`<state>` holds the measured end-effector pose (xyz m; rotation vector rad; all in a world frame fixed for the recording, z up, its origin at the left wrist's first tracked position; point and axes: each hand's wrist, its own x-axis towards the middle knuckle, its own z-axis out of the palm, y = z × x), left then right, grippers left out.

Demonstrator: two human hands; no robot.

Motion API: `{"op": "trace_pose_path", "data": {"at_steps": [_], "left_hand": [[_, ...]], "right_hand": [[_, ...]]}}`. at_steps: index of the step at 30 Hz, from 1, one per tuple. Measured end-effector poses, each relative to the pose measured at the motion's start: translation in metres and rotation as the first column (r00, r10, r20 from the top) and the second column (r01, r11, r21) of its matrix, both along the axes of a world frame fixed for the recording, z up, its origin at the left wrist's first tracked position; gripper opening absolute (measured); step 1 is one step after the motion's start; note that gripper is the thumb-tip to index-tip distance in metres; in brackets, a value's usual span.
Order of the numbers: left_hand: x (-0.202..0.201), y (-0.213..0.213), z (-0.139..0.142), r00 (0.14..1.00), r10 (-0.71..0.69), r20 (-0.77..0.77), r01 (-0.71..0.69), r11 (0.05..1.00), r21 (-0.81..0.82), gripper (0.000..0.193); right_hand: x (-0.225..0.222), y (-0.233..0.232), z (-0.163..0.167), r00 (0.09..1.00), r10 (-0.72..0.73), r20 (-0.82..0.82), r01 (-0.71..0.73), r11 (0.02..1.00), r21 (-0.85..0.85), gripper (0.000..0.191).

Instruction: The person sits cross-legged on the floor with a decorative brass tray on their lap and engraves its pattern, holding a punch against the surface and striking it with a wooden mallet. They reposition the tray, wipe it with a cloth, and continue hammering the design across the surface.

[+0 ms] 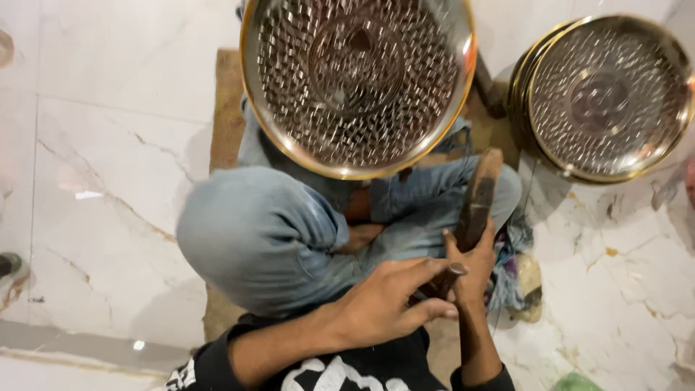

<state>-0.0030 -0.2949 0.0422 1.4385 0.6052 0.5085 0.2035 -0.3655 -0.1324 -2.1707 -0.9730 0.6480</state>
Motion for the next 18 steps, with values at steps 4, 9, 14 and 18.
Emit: {"op": "trace_pose_path", "data": {"at_steps": [4, 9, 14, 18], "left_hand": [[0.007, 0.006, -0.014, 0.999, 0.038, -0.008, -0.038, 0.999, -0.011, 0.053], [-0.001, 0.02, -0.032, 0.992, 0.097, -0.078, -0.082, 0.98, 0.179, 0.051], [-0.037, 0.059, -0.043, 0.931, 0.341, -0.126, -0.301, 0.918, 0.258, 0.041], [-0.08, 0.113, -0.043, 0.82, 0.542, -0.185, -0.461, 0.816, 0.347, 0.028]], "right_hand": [[0.006, 0.006, 0.004, 0.999, -0.028, -0.033, 0.023, 0.991, -0.13, 0.078], [0.003, 0.006, 0.004, 1.0, 0.006, -0.014, -0.006, 1.0, -0.011, 0.076], [-0.005, 0.004, 0.003, 0.998, -0.052, 0.034, 0.054, 0.997, -0.061, 0.076], [-0.009, 0.003, 0.005, 0.994, -0.091, 0.062, 0.098, 0.988, -0.117, 0.079]]}}
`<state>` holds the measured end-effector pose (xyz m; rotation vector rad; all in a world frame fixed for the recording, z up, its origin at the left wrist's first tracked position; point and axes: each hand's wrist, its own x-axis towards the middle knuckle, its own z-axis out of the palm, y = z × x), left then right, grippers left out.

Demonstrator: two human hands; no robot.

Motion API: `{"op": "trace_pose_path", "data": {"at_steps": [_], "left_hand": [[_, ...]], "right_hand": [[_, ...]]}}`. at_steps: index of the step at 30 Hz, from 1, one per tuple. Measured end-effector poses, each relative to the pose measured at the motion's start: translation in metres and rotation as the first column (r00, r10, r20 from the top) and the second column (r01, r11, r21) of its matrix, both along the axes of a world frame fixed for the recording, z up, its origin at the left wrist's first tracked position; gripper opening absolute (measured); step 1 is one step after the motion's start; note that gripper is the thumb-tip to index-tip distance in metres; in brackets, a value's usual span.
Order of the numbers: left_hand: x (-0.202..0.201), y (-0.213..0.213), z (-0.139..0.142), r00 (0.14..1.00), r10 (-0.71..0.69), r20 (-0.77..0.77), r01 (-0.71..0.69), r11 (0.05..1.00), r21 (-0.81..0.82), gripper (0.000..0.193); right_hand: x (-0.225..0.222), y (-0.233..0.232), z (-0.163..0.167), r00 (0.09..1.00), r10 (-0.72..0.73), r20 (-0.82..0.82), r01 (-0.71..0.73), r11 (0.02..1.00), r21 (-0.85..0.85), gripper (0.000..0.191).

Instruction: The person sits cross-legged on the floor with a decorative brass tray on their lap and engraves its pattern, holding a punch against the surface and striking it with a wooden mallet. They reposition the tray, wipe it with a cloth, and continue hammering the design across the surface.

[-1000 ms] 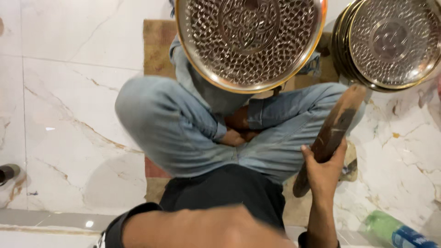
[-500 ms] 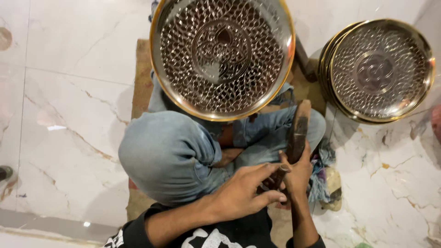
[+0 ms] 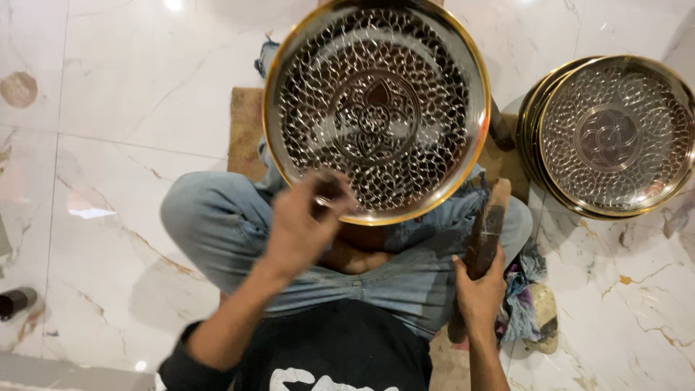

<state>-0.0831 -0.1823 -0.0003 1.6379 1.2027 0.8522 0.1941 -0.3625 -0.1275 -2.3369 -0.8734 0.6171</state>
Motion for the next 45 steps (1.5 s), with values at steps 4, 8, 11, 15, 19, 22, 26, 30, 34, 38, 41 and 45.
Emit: {"op": "trace_pose_path", "data": {"at_steps": [4, 8, 11, 15, 19, 22, 26, 30, 34, 38, 41, 45], "left_hand": [[-0.015, 0.063, 0.003, 1.0, 0.019, 0.004, -0.019, 0.989, 0.149, 0.028], [0.012, 0.116, 0.005, 0.983, -0.182, 0.032, 0.169, 0.955, 0.243, 0.033], [0.045, 0.142, -0.001, 0.936, -0.351, -0.007, 0.345, 0.916, 0.203, 0.047], [0.064, 0.157, -0.012, 0.859, -0.51, -0.048, 0.506, 0.83, 0.234, 0.052], [0.063, 0.16, -0.017, 0.792, -0.61, -0.018, 0.588, 0.755, 0.291, 0.053], [0.061, 0.159, -0.016, 0.793, -0.609, 0.015, 0.579, 0.761, 0.292, 0.05], [0.059, 0.159, -0.012, 0.792, -0.608, -0.053, 0.593, 0.746, 0.303, 0.051], [0.056, 0.155, -0.01, 0.792, -0.608, -0.055, 0.595, 0.749, 0.292, 0.045], [0.052, 0.141, -0.008, 0.831, -0.557, -0.013, 0.536, 0.792, 0.293, 0.036], [0.049, 0.112, -0.008, 0.964, -0.266, 0.004, 0.257, 0.937, 0.237, 0.034], [0.052, 0.096, -0.012, 0.99, -0.122, 0.066, 0.105, 0.969, 0.223, 0.03], [0.056, 0.093, -0.015, 0.992, -0.057, 0.113, 0.036, 0.983, 0.178, 0.03]], "right_hand": [[0.0, 0.007, 0.01, 0.998, 0.062, -0.017, -0.061, 0.996, 0.071, 0.081], [0.007, 0.022, 0.039, 0.847, -0.182, -0.5, 0.224, 0.974, 0.024, 0.081], [0.018, 0.036, 0.073, 0.861, -0.133, -0.49, 0.194, 0.978, 0.075, 0.082], [0.024, 0.061, 0.115, 0.952, 0.122, -0.281, -0.028, 0.949, 0.315, 0.086], [0.029, 0.096, 0.154, 0.954, 0.299, 0.033, -0.301, 0.95, 0.08, 0.092], [0.041, 0.121, 0.183, 0.812, 0.483, 0.327, -0.512, 0.859, 0.003, 0.091], [0.057, 0.143, 0.211, 0.622, 0.495, 0.607, -0.608, 0.794, -0.025, 0.07], [0.048, 0.167, 0.226, 0.916, 0.347, 0.202, -0.358, 0.934, 0.015, 0.035], [0.03, 0.196, 0.26, 0.556, 0.661, 0.503, -0.624, 0.732, -0.272, 0.057], [0.011, 0.218, 0.296, 0.229, 0.857, 0.461, -0.644, 0.488, -0.589, 0.079], [-0.002, 0.231, 0.306, 0.276, 0.845, 0.458, -0.702, 0.503, -0.505, 0.08], [-0.012, 0.243, 0.313, 0.261, 0.806, 0.531, -0.771, 0.506, -0.388, 0.074]]}}
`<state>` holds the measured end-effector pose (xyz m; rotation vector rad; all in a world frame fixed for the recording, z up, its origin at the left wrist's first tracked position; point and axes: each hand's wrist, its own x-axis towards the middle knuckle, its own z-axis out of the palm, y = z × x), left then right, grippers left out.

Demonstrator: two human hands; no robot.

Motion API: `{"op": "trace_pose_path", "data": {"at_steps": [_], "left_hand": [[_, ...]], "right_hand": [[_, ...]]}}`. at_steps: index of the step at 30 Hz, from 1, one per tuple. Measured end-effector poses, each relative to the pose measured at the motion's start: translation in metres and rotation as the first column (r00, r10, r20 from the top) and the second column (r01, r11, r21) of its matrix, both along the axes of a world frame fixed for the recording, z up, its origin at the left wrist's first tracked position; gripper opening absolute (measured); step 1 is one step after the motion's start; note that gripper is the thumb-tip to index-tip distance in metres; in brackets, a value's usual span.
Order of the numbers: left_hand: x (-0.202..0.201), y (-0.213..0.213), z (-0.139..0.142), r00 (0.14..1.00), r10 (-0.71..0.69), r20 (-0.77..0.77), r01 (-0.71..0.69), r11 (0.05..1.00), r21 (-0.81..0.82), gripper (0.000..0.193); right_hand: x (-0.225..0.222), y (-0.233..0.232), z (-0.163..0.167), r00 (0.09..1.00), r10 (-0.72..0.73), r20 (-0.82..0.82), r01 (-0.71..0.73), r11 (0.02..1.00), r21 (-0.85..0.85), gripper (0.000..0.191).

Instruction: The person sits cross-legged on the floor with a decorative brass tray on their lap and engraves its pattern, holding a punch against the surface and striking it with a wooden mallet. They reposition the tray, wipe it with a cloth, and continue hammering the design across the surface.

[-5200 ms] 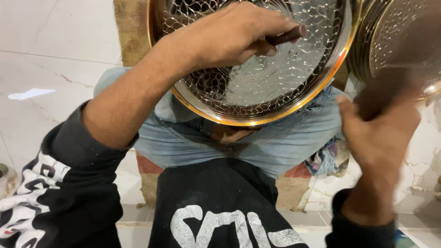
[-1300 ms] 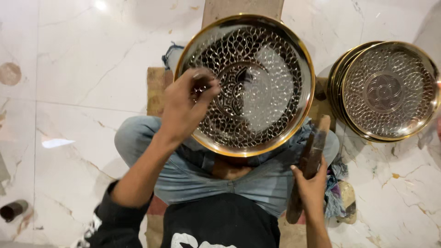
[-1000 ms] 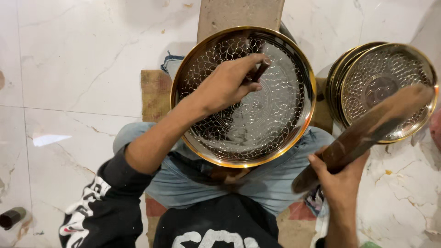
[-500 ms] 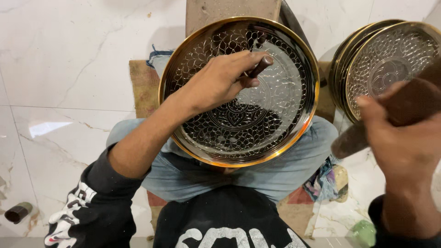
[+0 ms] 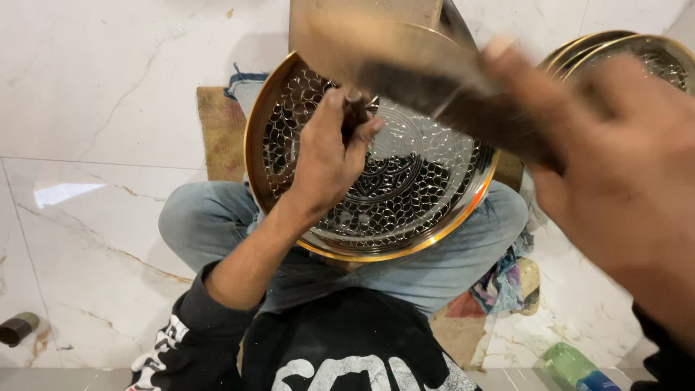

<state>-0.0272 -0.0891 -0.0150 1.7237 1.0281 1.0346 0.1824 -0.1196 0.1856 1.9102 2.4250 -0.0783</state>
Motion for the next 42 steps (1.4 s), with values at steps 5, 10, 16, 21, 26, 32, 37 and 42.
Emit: {"op": "trace_pose_path", "data": {"at_steps": [5, 10, 16, 21, 26, 32, 37, 42], "left_hand": [[-0.005, 0.01, 0.005, 0.99, -0.13, -0.056, 0.132, 0.991, 0.029, 0.033], [0.001, 0.044, 0.003, 0.891, -0.428, -0.152, 0.446, 0.887, 0.116, 0.035], [0.009, 0.075, 0.012, 0.88, -0.475, -0.012, 0.474, 0.875, 0.099, 0.048], [0.022, 0.085, 0.023, 0.721, -0.65, -0.238, 0.681, 0.729, 0.071, 0.057], [0.025, 0.096, 0.029, 0.566, -0.797, -0.213, 0.819, 0.573, 0.032, 0.054], [0.031, 0.1, 0.031, 0.519, -0.825, -0.225, 0.852, 0.521, 0.056, 0.055], [0.029, 0.1, 0.024, 0.505, -0.84, -0.196, 0.861, 0.506, 0.047, 0.055], [0.013, 0.081, 0.017, 0.757, -0.633, -0.163, 0.653, 0.719, 0.237, 0.049]], "right_hand": [[0.007, -0.006, -0.005, 0.999, 0.014, 0.031, -0.015, 1.0, 0.018, 0.071], [0.036, -0.057, -0.045, 0.97, -0.18, -0.166, 0.198, 0.976, 0.096, 0.066], [0.048, -0.148, -0.119, 0.778, -0.519, -0.353, 0.548, 0.836, -0.024, 0.085], [0.031, -0.176, -0.168, 0.332, -0.613, -0.717, 0.692, 0.675, -0.256, 0.09], [0.032, -0.177, -0.168, 0.649, -0.683, -0.334, 0.69, 0.714, -0.12, 0.096], [0.04, -0.166, -0.156, -0.07, -0.29, -0.954, 0.791, 0.567, -0.23, 0.097], [0.052, -0.14, -0.143, 0.642, -0.47, -0.606, 0.573, 0.819, -0.029, 0.077], [0.07, -0.104, -0.105, 0.936, -0.233, -0.265, 0.266, 0.959, 0.095, 0.074]]}}
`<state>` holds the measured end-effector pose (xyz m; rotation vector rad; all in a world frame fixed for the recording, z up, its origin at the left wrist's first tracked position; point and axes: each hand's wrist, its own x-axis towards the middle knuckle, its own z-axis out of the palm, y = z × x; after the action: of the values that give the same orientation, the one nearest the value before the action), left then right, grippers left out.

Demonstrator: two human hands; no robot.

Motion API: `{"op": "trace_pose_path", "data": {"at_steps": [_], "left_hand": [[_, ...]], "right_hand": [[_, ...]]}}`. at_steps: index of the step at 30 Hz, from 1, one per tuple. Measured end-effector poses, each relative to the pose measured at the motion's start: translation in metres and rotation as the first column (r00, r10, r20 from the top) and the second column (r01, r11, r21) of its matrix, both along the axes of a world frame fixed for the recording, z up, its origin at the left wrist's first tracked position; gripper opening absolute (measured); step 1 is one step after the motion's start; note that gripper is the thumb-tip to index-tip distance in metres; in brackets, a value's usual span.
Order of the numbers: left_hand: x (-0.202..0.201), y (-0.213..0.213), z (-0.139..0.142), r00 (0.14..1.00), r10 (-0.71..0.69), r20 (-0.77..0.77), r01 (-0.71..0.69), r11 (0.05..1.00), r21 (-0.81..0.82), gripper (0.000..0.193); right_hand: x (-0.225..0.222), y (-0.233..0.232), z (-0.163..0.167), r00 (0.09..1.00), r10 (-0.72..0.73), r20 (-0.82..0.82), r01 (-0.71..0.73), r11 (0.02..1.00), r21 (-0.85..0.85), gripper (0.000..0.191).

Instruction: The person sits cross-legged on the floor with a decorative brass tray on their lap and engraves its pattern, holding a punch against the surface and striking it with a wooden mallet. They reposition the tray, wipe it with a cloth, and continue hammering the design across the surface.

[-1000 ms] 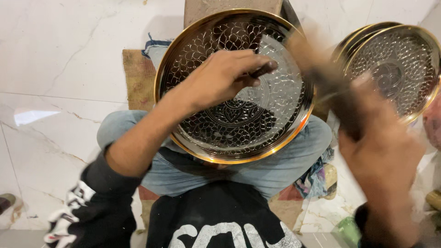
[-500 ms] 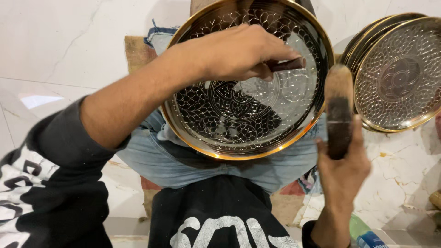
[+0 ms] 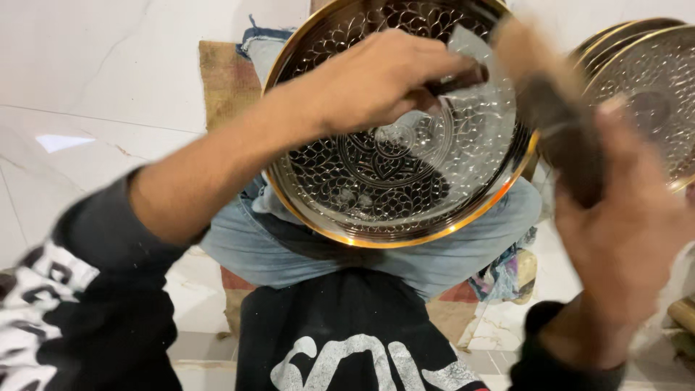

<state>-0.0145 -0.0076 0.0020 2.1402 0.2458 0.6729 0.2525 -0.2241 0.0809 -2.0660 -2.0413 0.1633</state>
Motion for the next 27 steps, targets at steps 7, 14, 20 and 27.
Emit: {"op": "trace_pose_path", "data": {"at_steps": [7, 14, 20, 27], "left_hand": [[-0.003, -0.008, -0.006, 0.995, 0.099, -0.017, -0.098, 0.994, 0.044, 0.047], [-0.01, -0.014, -0.013, 0.981, 0.183, 0.061, -0.182, 0.983, -0.01, 0.045], [-0.021, -0.046, -0.009, 0.887, 0.454, -0.087, -0.462, 0.877, -0.134, 0.042], [-0.013, -0.088, -0.015, 0.677, 0.736, 0.006, -0.705, 0.651, -0.283, 0.029]], "right_hand": [[0.001, 0.016, 0.029, 0.855, 0.011, 0.519, 0.028, 0.997, -0.066, 0.075], [0.001, 0.038, 0.028, 0.995, 0.066, -0.069, -0.069, 0.997, -0.032, 0.06], [-0.021, 0.1, 0.069, 0.942, 0.253, 0.22, -0.185, 0.94, -0.288, 0.074], [-0.059, 0.123, 0.091, 0.905, 0.424, -0.019, -0.423, 0.896, -0.137, 0.065]]}}
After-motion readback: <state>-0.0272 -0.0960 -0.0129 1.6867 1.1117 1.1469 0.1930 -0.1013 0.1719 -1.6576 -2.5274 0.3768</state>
